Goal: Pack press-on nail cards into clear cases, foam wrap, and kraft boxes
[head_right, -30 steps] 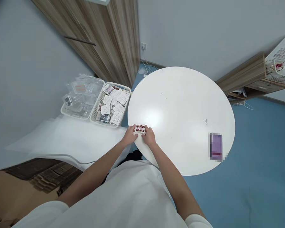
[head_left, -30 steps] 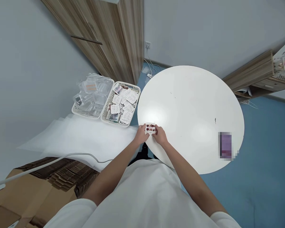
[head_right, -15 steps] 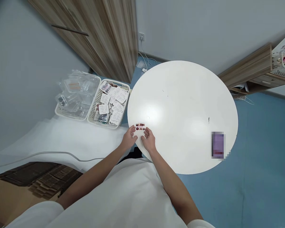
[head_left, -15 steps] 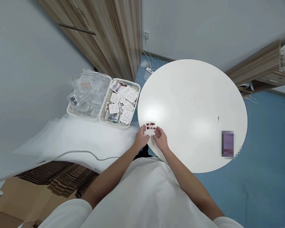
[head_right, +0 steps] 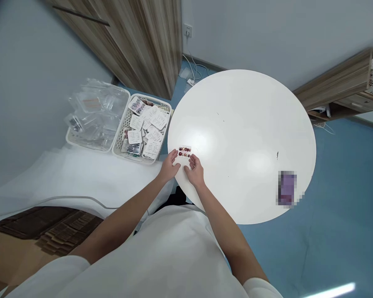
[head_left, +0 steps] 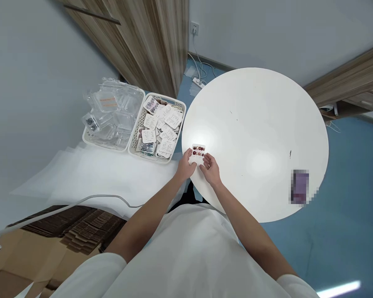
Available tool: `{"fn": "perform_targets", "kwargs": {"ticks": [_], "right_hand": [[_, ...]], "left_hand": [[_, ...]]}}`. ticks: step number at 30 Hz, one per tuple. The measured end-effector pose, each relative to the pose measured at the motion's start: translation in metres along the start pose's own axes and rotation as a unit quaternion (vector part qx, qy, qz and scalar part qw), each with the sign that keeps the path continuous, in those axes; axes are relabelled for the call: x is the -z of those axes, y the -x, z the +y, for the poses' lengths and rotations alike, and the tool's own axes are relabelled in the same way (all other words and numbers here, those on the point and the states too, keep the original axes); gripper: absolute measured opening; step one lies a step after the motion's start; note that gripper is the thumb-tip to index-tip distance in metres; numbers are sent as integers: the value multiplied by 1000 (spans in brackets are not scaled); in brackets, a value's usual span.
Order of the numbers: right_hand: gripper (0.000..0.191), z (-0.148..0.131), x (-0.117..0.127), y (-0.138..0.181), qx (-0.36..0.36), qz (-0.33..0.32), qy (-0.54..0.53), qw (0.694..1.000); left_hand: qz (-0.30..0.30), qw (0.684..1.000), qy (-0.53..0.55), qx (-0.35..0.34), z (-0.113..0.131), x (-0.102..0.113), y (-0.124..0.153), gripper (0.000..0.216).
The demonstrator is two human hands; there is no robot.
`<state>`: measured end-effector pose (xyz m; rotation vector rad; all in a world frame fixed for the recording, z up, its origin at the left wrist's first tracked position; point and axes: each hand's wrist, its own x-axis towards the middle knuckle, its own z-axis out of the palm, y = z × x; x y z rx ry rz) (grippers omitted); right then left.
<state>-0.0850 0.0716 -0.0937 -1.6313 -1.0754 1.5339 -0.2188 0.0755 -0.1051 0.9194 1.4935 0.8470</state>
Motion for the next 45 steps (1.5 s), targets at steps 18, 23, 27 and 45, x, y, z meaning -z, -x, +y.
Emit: {"fn": "perform_targets", "kwargs": {"ticks": [18, 23, 27, 45], "right_hand": [[51, 12, 49, 34, -25, -75, 64, 995], [46, 11, 63, 51, -47, -125, 78, 988], [41, 6, 61, 56, -32, -176, 89, 980], [33, -92, -133, -41, 162, -281, 274, 905]], "left_hand": [[100, 995, 23, -22, -6, -19, 74, 52], [141, 990, 17, -5, -12, -23, 110, 45], [182, 983, 4, -4, -11, -9, 126, 40], [352, 924, 143, -51, 33, 169, 27, 36]]}}
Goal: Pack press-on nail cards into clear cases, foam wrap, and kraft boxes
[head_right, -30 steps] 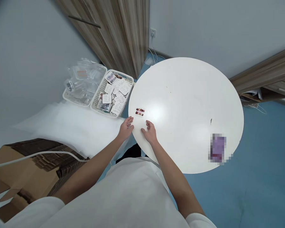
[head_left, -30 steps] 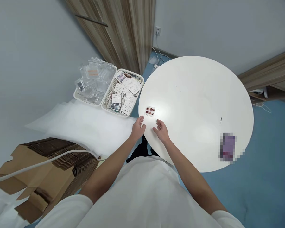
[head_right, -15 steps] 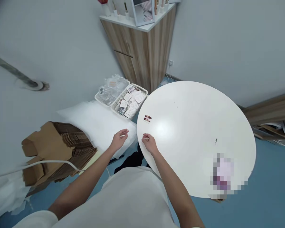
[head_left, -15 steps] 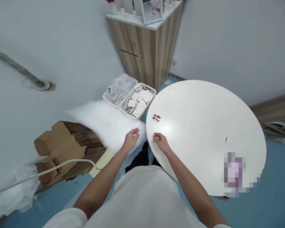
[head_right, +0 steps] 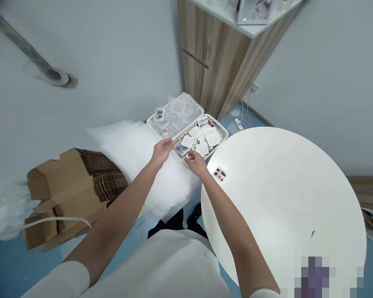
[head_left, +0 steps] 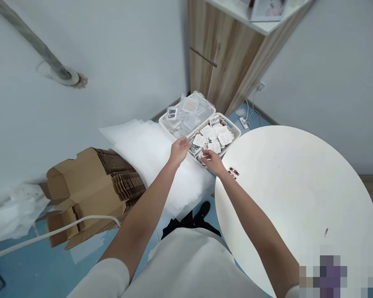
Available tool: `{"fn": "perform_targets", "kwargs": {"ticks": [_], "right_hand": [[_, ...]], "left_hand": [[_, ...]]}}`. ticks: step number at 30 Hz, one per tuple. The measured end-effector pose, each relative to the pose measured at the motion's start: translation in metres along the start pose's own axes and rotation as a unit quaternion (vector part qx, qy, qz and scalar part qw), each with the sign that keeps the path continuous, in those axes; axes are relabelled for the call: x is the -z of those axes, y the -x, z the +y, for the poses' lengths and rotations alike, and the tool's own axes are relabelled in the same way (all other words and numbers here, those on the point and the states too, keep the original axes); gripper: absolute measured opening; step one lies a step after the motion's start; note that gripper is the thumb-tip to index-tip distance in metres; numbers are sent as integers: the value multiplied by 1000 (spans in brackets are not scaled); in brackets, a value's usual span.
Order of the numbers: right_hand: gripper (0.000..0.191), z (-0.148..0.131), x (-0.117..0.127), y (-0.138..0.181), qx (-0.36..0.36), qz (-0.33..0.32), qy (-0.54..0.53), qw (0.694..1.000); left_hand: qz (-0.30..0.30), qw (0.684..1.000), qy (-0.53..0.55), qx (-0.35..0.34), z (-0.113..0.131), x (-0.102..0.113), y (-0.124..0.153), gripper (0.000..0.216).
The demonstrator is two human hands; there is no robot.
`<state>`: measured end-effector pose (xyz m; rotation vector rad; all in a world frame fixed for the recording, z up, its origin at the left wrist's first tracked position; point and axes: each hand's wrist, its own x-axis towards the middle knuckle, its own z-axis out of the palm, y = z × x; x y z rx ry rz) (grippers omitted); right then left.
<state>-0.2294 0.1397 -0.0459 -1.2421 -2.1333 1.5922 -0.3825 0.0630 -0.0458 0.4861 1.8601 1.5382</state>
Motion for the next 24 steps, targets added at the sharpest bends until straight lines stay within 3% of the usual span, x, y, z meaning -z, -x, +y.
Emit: {"fn": "perform_targets", "kwargs": {"ticks": [6, 10, 16, 24], "right_hand": [[47, -20, -12, -85, 33, 51, 93, 994], [60, -19, -21, -123, 73, 81, 115, 987], [72, -9, -37, -148, 72, 59, 139, 986], [74, -9, -49, -146, 89, 85, 134, 983]], "left_hand": [[9, 994, -75, -79, -11, 3, -94, 36], [-33, 987, -118, -106, -21, -5, -131, 41], [-44, 984, -130, -110, -35, -18, -146, 51], [-33, 990, -99, -99, -53, -17, -153, 47]]}}
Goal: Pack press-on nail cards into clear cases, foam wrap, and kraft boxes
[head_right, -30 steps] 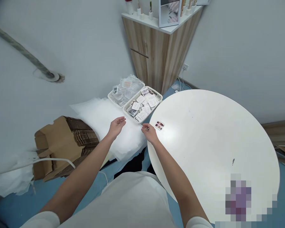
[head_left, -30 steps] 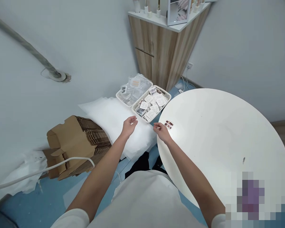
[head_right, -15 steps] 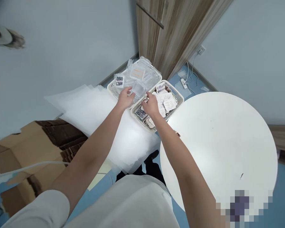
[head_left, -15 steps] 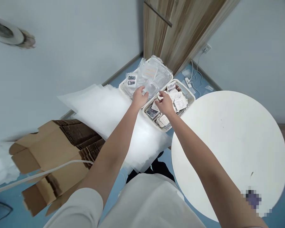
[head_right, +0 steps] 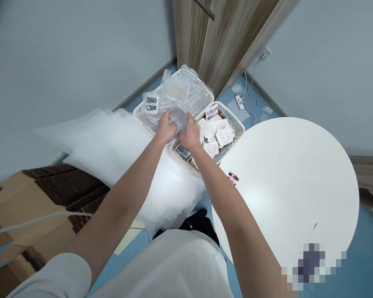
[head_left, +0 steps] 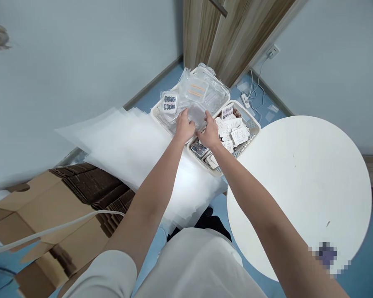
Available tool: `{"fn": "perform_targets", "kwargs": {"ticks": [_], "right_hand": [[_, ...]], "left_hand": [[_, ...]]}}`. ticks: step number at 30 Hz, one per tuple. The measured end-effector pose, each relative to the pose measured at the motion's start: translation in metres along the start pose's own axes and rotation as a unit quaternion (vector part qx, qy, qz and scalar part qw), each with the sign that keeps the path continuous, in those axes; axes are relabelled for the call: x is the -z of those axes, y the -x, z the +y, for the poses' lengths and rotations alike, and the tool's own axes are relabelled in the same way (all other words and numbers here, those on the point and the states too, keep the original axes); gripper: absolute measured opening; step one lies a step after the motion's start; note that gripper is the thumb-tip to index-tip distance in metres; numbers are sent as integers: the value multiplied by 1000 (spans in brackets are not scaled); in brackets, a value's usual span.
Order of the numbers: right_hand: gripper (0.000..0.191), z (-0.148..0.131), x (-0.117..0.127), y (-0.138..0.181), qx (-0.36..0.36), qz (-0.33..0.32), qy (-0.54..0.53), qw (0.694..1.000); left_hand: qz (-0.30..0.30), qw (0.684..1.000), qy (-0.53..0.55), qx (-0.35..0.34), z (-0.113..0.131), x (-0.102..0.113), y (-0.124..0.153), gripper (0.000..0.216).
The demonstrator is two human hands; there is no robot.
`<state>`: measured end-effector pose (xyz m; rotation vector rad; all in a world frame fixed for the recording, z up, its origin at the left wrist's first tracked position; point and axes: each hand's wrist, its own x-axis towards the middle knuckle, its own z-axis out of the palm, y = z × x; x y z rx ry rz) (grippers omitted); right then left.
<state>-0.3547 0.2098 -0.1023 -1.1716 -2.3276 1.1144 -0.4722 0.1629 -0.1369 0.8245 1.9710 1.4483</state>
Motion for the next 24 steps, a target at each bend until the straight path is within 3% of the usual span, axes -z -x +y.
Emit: {"fn": "perform_targets", "kwargs": {"ticks": [8, 14, 18, 24], "right_hand": [[63, -21, 32, 29, 29, 40, -126, 991], [61, -25, 82, 96, -17, 91, -247, 965], [56, -6, 130, 170, -58, 100, -296, 948], [53, 44, 195, 314, -146, 133, -371, 907]], "left_hand": [[51, 997, 32, -56, 45, 5, 38, 44], [40, 989, 143, -30, 91, -20, 104, 22], [-52, 981, 184, 16, 120, -47, 170, 17], [-230, 956, 155, 96, 148, -92, 292, 36]]}}
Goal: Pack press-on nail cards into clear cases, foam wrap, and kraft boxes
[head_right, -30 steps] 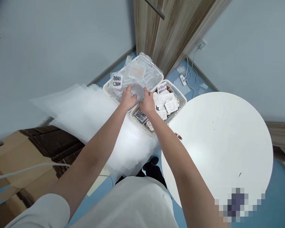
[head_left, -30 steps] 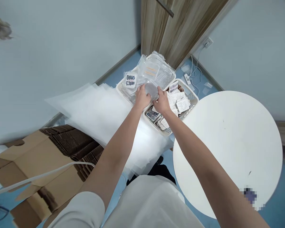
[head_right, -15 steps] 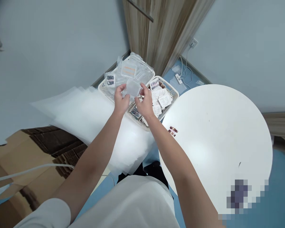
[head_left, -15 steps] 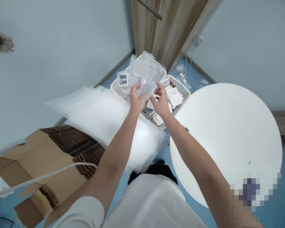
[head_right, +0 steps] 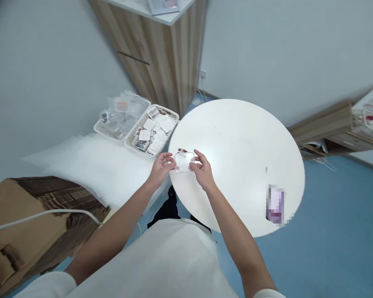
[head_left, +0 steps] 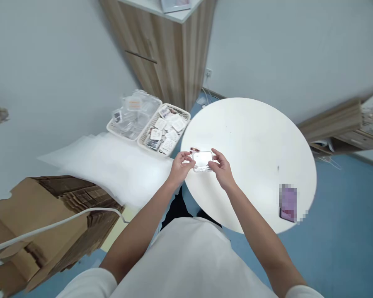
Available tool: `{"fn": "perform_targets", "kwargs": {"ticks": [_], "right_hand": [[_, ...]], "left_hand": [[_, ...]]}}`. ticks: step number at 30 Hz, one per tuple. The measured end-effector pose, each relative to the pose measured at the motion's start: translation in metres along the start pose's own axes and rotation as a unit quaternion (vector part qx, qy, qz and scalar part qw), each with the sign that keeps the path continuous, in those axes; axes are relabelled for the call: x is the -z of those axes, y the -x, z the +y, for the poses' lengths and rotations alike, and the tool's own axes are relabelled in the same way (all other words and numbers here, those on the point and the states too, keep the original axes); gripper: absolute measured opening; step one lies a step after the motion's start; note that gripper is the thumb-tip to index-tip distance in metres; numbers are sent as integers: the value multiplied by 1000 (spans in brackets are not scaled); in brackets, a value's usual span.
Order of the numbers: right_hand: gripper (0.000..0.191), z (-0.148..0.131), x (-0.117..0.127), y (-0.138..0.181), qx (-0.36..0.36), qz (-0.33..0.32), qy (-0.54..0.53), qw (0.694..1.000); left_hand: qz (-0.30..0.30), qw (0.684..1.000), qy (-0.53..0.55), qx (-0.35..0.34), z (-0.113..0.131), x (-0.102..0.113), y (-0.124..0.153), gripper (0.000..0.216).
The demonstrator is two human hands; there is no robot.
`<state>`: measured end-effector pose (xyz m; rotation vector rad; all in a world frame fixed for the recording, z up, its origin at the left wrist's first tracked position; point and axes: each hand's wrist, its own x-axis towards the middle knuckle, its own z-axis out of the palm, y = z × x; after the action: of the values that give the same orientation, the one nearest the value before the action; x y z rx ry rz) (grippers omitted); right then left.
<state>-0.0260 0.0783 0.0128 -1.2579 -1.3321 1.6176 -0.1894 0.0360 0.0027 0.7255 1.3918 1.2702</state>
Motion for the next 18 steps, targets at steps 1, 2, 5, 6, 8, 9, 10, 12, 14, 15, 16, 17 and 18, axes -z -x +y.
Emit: {"fn": "perform_targets", "kwargs": {"ticks": [1, 2, 5, 6, 8, 9, 10, 12, 14, 15, 16, 17, 18], "right_hand": [[54, 4, 20, 18, -9, 14, -13, 1000], [53, 9, 40, 36, -17, 25, -25, 999], [41, 22, 97, 82, -34, 50, -54, 997], [36, 26, 114, 95, -38, 51, -59, 996], [28, 33, 144, 117, -43, 44, -56, 997], [27, 36, 156, 126, -44, 37, -51, 997], [27, 38, 167, 133, -46, 29, -42, 998], [29, 41, 184, 143, -51, 14, -18, 998], [31, 43, 195, 150, -59, 12, 8, 998], [33, 43, 198, 153, -63, 18, 16, 998], [36, 44, 200, 155, -64, 29, 17, 997], [40, 46, 201, 157, -63, 43, 11, 997], [43, 48, 200, 160, -62, 59, 2, 996]], "left_hand": [[-22, 1000, -10, 19, -4, -16, 12, 37], [-46, 998, -23, 38, -8, -31, 23, 37], [-124, 986, -78, 75, -20, -76, 46, 37], [-152, 980, -100, 81, -23, -90, 52, 39], [-213, 963, -139, 92, -29, -117, 63, 41], [-242, 953, -152, 98, -32, -130, 68, 42], [-266, 945, -161, 103, -35, -141, 74, 41], [-298, 934, -164, 109, -41, -161, 85, 37], [-307, 932, -156, 114, -48, -173, 96, 30], [-307, 932, -148, 120, -51, -178, 100, 27], [-304, 934, -137, 130, -54, -180, 104, 26], [-298, 936, -123, 141, -57, -182, 107, 25], [-288, 939, -106, 152, -60, -182, 110, 25]]}}
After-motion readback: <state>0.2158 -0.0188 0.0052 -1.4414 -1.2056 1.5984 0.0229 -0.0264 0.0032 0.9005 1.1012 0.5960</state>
